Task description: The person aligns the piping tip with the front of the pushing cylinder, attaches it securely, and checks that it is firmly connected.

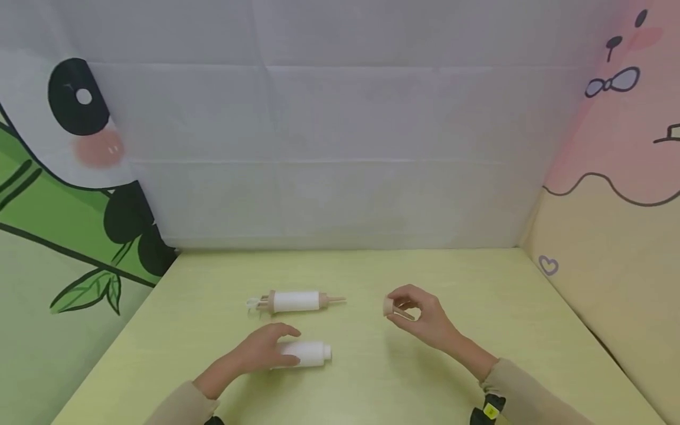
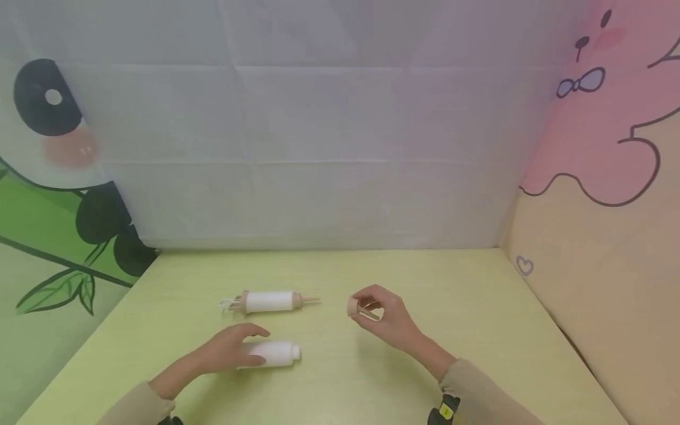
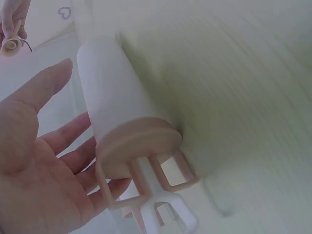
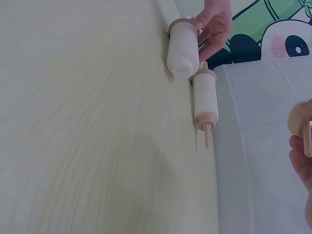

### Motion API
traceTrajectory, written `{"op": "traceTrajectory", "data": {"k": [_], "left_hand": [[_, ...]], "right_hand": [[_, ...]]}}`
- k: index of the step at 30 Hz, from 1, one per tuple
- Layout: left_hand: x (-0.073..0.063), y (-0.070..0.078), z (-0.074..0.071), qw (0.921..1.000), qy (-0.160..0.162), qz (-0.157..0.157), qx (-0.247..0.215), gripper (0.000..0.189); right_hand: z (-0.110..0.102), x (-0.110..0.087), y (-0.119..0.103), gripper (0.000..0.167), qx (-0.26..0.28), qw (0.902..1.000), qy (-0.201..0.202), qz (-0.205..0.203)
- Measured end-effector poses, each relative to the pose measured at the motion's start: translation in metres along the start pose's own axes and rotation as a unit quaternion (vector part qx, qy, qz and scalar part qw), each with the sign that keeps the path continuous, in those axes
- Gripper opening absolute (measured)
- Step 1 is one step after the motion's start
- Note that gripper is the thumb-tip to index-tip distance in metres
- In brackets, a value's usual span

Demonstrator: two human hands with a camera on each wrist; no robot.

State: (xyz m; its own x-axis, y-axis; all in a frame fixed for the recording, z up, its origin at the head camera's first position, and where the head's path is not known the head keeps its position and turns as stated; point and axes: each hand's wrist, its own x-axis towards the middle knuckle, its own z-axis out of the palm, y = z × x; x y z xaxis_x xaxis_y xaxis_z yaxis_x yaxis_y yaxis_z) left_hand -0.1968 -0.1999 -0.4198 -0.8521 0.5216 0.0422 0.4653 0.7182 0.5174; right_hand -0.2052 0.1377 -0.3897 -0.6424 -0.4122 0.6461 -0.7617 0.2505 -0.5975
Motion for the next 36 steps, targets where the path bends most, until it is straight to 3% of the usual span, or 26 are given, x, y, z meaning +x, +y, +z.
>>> {"op": "traceTrajectory", "data": {"k": [5, 13, 27, 32, 36], "left_hand": [[0.0, -0.004, 0.002, 0.9997, -0.009, 0.019, 0.011, 0.048], [0.004, -0.016, 0.01, 0.9993, -0.029, 0.021, -0.011, 0.046], [0.005, -0.031, 0.014, 0.9979, -0.024, 0.021, -0.057, 0.039], [0.007, -0.03, 0.015, 0.9991, -0.008, 0.028, -0.031, 0.038], [0.012, -0.022, 0.011, 0.999, 0.016, 0.042, 0.008, 0.039]], "right_hand": [[-0.001, 0.0, -0.001, 0.031, -0.005, 1.0, -0.001, -0.001], [0.0, -0.002, -0.001, 0.03, -0.002, 1.0, -0.005, 0.003], [0.0, -0.005, -0.001, 0.03, -0.01, 0.9999, -0.006, 0.005], [0.0, -0.006, 0.001, 0.03, -0.007, 1.0, -0.004, -0.003], [0.001, -0.009, 0.002, 0.03, -0.004, 1.0, -0.007, -0.004]]}}
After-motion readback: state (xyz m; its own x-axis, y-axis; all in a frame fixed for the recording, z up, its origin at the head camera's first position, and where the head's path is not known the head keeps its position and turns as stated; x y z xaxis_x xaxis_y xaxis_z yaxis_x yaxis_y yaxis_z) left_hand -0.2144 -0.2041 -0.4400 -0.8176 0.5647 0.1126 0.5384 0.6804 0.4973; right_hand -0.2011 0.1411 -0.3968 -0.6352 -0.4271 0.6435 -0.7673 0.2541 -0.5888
